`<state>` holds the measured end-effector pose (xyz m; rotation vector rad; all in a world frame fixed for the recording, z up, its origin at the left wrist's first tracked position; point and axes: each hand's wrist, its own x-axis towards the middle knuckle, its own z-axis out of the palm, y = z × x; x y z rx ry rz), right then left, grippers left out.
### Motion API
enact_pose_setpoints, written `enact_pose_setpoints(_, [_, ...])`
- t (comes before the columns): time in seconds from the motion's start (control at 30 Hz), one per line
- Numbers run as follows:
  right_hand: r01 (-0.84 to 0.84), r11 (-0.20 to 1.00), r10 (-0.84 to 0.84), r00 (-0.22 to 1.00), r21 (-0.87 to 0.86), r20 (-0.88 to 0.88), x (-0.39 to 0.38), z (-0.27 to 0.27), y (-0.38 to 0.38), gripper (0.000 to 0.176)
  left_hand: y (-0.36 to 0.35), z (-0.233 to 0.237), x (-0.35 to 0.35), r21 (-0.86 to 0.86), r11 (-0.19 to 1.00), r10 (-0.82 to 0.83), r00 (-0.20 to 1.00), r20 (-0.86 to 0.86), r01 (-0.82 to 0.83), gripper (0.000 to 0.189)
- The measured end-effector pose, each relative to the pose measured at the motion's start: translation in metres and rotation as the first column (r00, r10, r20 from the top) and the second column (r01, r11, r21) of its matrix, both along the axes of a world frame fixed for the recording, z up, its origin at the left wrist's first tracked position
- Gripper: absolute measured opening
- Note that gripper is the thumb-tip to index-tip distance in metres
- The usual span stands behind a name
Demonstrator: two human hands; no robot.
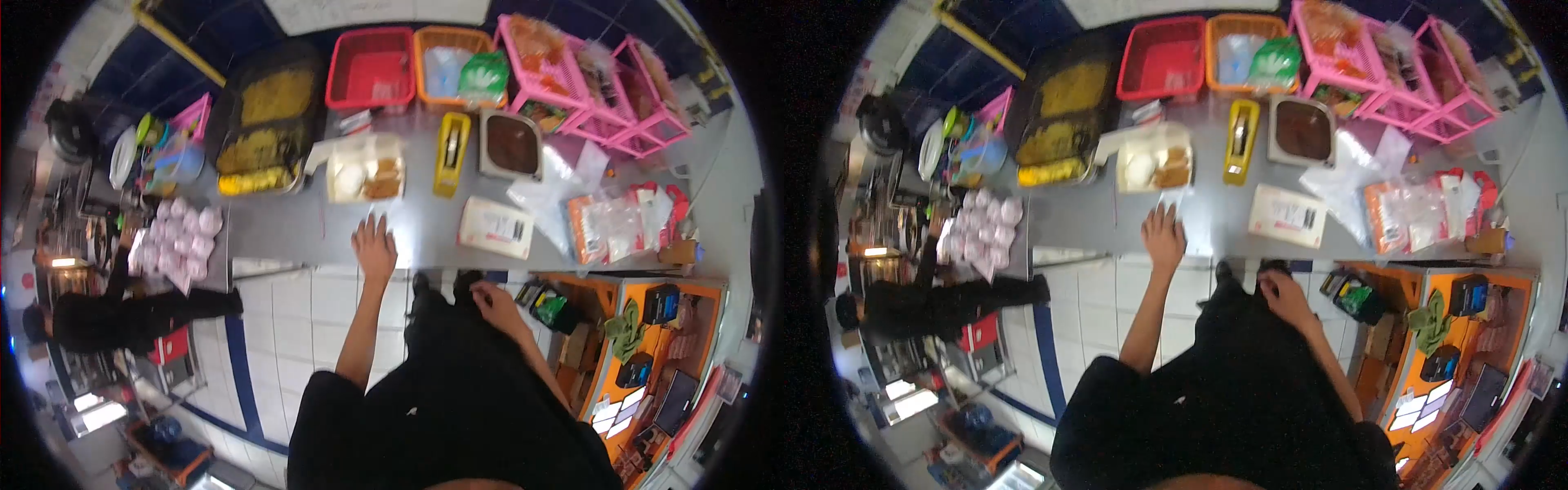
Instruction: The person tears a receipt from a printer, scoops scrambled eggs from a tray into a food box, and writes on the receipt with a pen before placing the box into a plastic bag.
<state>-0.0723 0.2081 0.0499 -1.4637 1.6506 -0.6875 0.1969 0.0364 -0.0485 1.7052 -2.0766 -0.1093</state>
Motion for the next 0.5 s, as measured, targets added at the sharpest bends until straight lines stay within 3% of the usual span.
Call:
enact_pose_setpoints(0.07, [0.069,0.990,-0.074,0.996,0.126,0.039,-0.018,0.007,0.011,0.017,0.005,-0.005,-0.011,0.073,0.995,0.063,0.997,0.045,-0.067,0.055])
enact_pose_setpoints(0.23, [0.130,0.980,-0.151,0.979,0.153,0.135,-0.069,0.046,-0.018,0.019,-0.005,0.006,-0.038,0.083,0.983,0.160,0.985,0.066,-0.165,0.053])
enact_pose_setpoints(0.3, [0.100,0.995,-0.100,0.990,0.004,0.101,-0.104,0.065,-0.056,0.020,0.001,0.012,-0.041,-0.029,0.991,0.133,0.991,-0.005,-0.133,0.047])
enact_pose_setpoints(0.37, [0.088,0.979,-0.089,0.996,-0.184,0.004,-0.149,0.088,-0.098,0.021,0.015,0.039,-0.055,-0.031,0.980,0.194,0.981,-0.017,-0.195,0.040])
enact_pose_setpoints(0.47, [0.123,0.944,-0.129,0.992,-0.308,0.000,-0.234,0.114,-0.169,0.021,0.049,0.056,-0.072,0.003,0.972,0.236,0.971,-0.029,-0.236,0.034])
enact_pose_setpoints(0.5, [0.092,0.904,-0.158,0.979,-0.417,-0.126,-0.270,0.119,-0.195,0.025,0.055,0.062,-0.081,0.022,0.976,0.216,0.975,-0.052,-0.215,0.031])
